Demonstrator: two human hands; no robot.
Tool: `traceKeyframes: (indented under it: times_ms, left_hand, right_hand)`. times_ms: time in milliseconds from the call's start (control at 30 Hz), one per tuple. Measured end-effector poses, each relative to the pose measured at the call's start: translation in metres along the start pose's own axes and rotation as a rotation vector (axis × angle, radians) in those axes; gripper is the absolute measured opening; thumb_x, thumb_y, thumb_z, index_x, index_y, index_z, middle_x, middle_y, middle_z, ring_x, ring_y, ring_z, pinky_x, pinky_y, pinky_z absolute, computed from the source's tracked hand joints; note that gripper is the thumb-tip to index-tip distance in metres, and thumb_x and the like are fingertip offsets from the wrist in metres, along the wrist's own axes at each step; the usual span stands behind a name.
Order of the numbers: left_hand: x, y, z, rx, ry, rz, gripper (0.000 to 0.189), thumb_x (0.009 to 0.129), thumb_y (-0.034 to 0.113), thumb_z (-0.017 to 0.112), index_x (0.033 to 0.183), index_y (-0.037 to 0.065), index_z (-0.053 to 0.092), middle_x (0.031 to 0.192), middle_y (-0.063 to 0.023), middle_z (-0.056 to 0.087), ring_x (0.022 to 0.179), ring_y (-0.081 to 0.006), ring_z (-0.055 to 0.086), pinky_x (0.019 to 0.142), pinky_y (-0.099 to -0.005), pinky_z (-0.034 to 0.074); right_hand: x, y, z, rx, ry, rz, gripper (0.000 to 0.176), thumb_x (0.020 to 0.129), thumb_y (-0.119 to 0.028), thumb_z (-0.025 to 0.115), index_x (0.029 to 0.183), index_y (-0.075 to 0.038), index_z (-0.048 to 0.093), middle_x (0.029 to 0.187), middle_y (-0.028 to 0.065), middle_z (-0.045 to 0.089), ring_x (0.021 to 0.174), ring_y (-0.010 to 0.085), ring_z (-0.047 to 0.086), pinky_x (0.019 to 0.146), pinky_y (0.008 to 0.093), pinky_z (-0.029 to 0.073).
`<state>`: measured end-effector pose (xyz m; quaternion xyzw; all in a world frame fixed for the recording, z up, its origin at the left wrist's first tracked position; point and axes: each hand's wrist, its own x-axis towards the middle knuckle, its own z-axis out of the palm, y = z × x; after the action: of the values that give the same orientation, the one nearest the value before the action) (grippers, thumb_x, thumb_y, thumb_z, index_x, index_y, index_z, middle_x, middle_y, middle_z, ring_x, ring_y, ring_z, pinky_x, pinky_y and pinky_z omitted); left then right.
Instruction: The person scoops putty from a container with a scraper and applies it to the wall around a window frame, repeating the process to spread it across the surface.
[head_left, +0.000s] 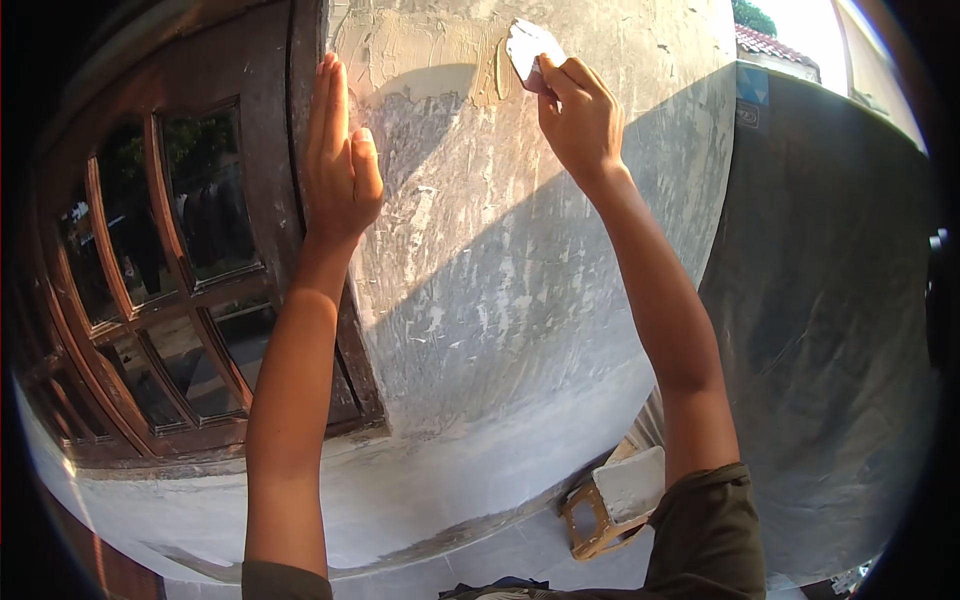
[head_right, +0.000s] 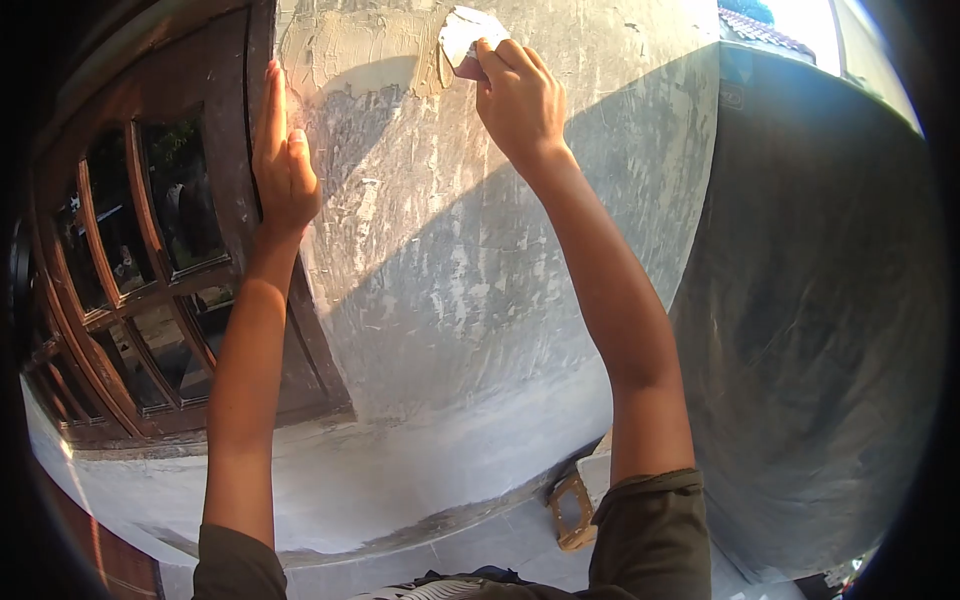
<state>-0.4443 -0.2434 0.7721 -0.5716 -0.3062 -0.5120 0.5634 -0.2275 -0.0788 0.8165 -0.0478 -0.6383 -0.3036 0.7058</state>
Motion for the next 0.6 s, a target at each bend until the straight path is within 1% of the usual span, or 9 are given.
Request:
traceKeyframes:
  times_ms: [33,67,133,167,233,333,400,500,600]
  left_hand:
    - [0.001,0.000,0.000,0.004,0.001,0.001,0.063,0.090,0.012,0.034,0.147,-0.015,0.036,0.154,-0.0322,0.037,0.146,-0.0432,0.035,0.122,-0.0471,0.027]
    - [0.002,0.001,0.000,0.005,-0.002,0.009,0.063,0.090,0.012,0.034,0.147,-0.015,0.036,0.154,-0.0322,0.037,0.146,-0.0434,0.035,0.122,-0.0473,0.028]
    - [0.000,0.001,-0.001,0.007,-0.011,0.011,0.063,0.090,0.013,0.034,0.147,-0.014,0.037,0.154,-0.0322,0.038,0.146,-0.0435,0.036,0.122,-0.0476,0.028]
    - [0.000,0.000,-0.001,0.008,-0.010,0.017,0.063,0.090,0.013,0.034,0.147,-0.014,0.037,0.154,-0.0322,0.038,0.145,-0.0437,0.036,0.122,-0.0476,0.028]
    - [0.001,-0.001,0.000,0.009,-0.004,0.025,0.062,0.090,0.013,0.034,0.147,-0.014,0.037,0.153,-0.0322,0.038,0.145,-0.0439,0.036,0.121,-0.0477,0.029]
    - [0.000,-0.001,-0.001,0.019,-0.001,0.040,0.062,0.091,0.014,0.033,0.146,-0.014,0.038,0.153,-0.0323,0.039,0.145,-0.0442,0.037,0.121,-0.0478,0.029]
    - [0.001,0.000,0.000,0.011,0.006,0.050,0.062,0.092,0.016,0.033,0.146,-0.014,0.039,0.153,-0.0325,0.039,0.144,-0.0444,0.037,0.121,-0.0479,0.029]
    - [0.001,-0.001,0.001,-0.012,0.018,0.051,0.061,0.093,0.017,0.032,0.146,-0.014,0.039,0.152,-0.0326,0.039,0.144,-0.0446,0.038,0.121,-0.0480,0.029]
    - [0.001,0.001,0.000,0.004,0.021,0.050,0.061,0.094,0.017,0.033,0.145,-0.015,0.039,0.152,-0.0328,0.040,0.144,-0.0447,0.038,0.121,-0.0481,0.030]
  right_hand:
    - [0.002,0.001,0.004,-0.028,0.028,-0.032,0.032,0.079,-0.004,0.074,0.111,-0.009,0.075,0.086,0.0035,0.066,0.080,0.0220,0.068,0.067,0.0350,0.056]
    - [0.001,0.001,0.007,-0.025,0.028,-0.030,0.032,0.079,-0.004,0.074,0.111,-0.009,0.075,0.086,0.0035,0.066,0.080,0.0220,0.068,0.067,0.0350,0.056]
    - [-0.005,-0.001,0.010,-0.060,-0.074,-0.045,0.037,0.078,-0.003,0.073,0.114,-0.010,0.074,0.089,0.0037,0.066,0.086,0.0234,0.069,0.070,0.0370,0.057]
    - [-0.009,-0.002,0.011,-0.060,-0.076,-0.042,0.037,0.078,-0.003,0.073,0.114,-0.010,0.074,0.089,0.0037,0.066,0.086,0.0234,0.069,0.070,0.0370,0.057]
    - [-0.015,-0.004,0.010,-0.065,-0.085,-0.093,0.038,0.077,-0.006,0.073,0.114,-0.009,0.071,0.097,0.0014,0.065,0.090,0.0212,0.068,0.067,0.0381,0.058]
    - [-0.026,-0.010,0.005,-0.040,-0.142,-0.067,0.039,0.076,-0.006,0.073,0.115,-0.008,0.070,0.098,0.0011,0.063,0.090,0.0206,0.067,0.067,0.0379,0.058]
    - [-0.035,-0.017,0.000,-0.041,-0.125,-0.075,0.038,0.077,-0.005,0.072,0.115,-0.007,0.070,0.096,0.0011,0.062,0.091,0.0198,0.067,0.065,0.0365,0.058]
    - [-0.051,-0.026,-0.008,-0.031,-0.178,-0.040,0.036,0.078,-0.003,0.070,0.114,-0.006,0.070,0.096,0.0011,0.062,0.089,0.0193,0.068,0.064,0.0338,0.058]
    - [-0.069,-0.038,-0.017,0.006,-0.172,-0.021,0.037,0.076,-0.002,0.071,0.113,-0.005,0.071,0.094,0.0018,0.063,0.088,0.0197,0.068,0.063,0.0339,0.058]
